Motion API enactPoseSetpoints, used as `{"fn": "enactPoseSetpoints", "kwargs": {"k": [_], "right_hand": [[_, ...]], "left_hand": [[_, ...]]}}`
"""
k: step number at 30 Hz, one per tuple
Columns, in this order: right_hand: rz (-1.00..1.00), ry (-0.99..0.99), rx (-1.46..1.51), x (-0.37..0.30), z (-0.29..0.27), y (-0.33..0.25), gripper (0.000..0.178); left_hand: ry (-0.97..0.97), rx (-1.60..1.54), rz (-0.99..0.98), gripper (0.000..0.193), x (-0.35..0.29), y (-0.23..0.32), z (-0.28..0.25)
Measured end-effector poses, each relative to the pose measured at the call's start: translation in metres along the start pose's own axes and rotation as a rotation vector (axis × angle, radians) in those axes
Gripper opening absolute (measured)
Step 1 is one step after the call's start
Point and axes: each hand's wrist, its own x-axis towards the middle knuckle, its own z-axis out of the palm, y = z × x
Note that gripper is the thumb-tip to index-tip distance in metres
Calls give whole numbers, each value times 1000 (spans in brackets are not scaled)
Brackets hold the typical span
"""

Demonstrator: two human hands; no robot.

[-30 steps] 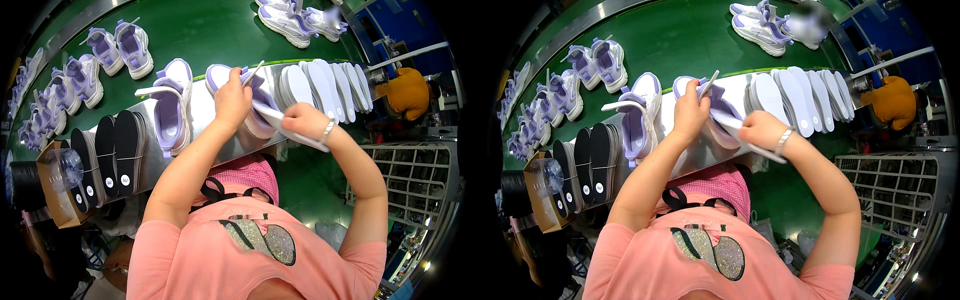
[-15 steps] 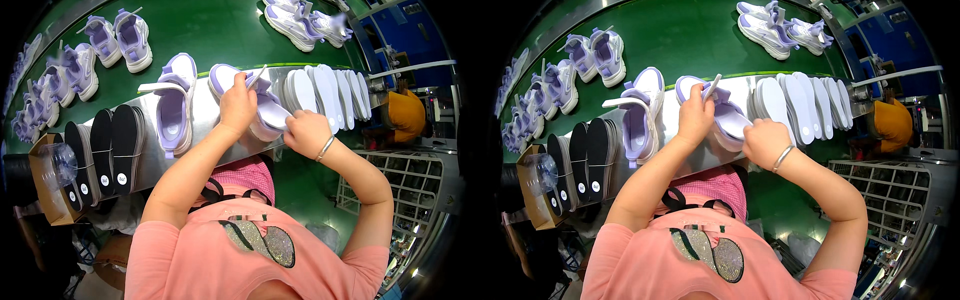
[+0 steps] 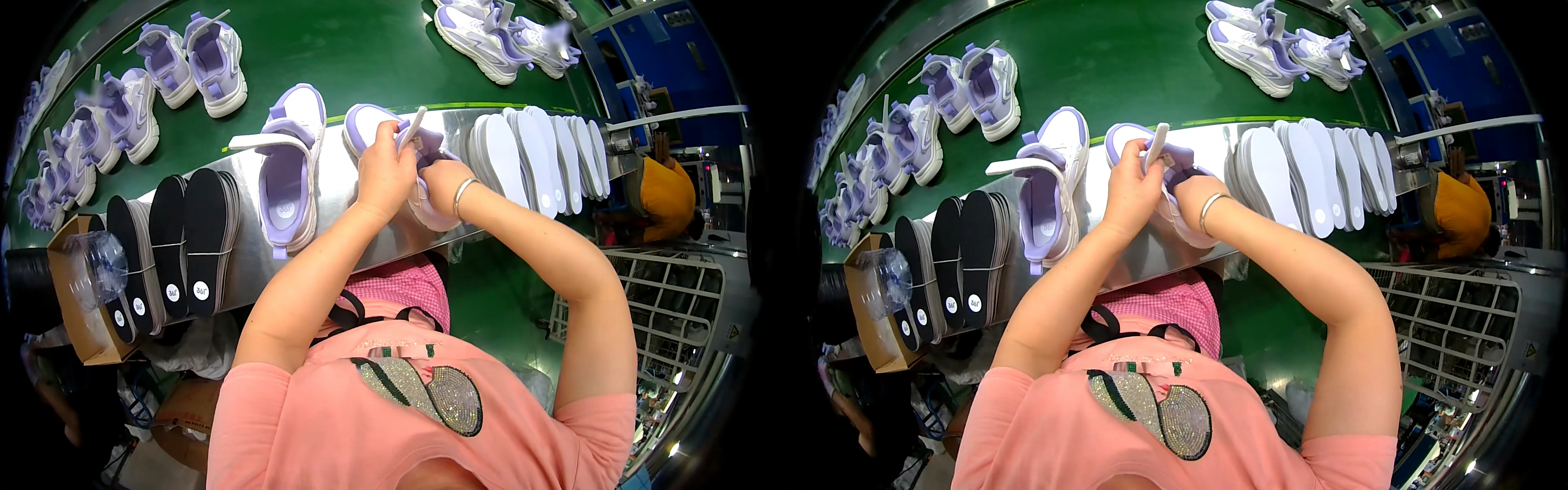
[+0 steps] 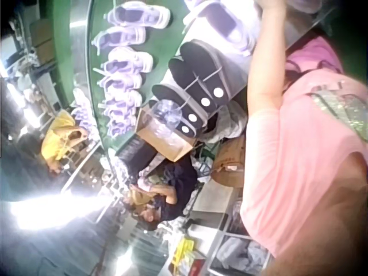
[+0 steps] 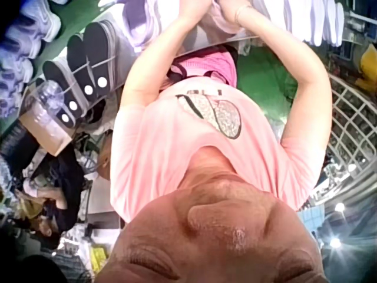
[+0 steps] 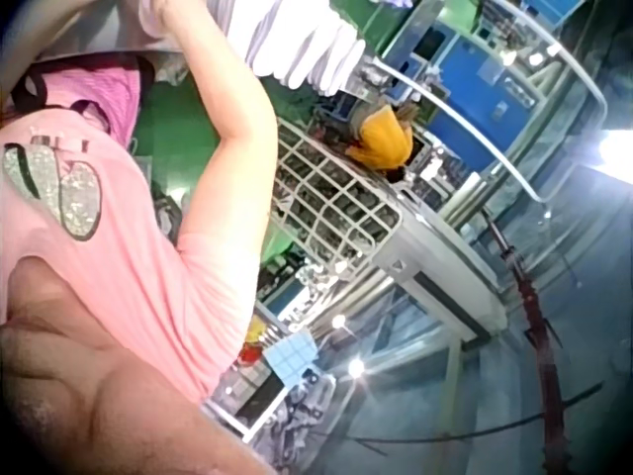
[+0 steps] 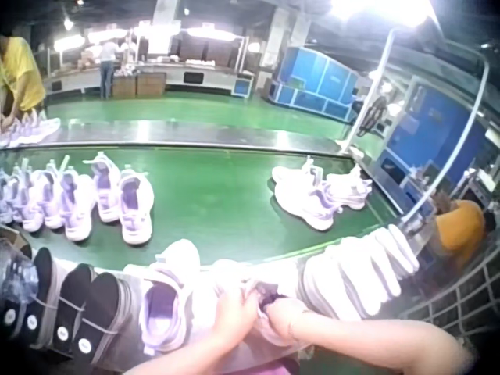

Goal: The person picks up and places soles into the interiors of multiple purple and white sneakers on a conveyor belt by hand.

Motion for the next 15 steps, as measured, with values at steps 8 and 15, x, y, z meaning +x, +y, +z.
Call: {"fn": "enactPoseSetpoints", "kwargs": {"k": [8, 15], "right_hand": [[148, -265, -10, 3, -30, -17, 21], [31, -365, -143, -3, -28, -4, 18]], "left_hand": [[-23, 26, -14, 30, 1, 1, 0], [-14, 73, 21, 31, 1, 5, 6]]}}
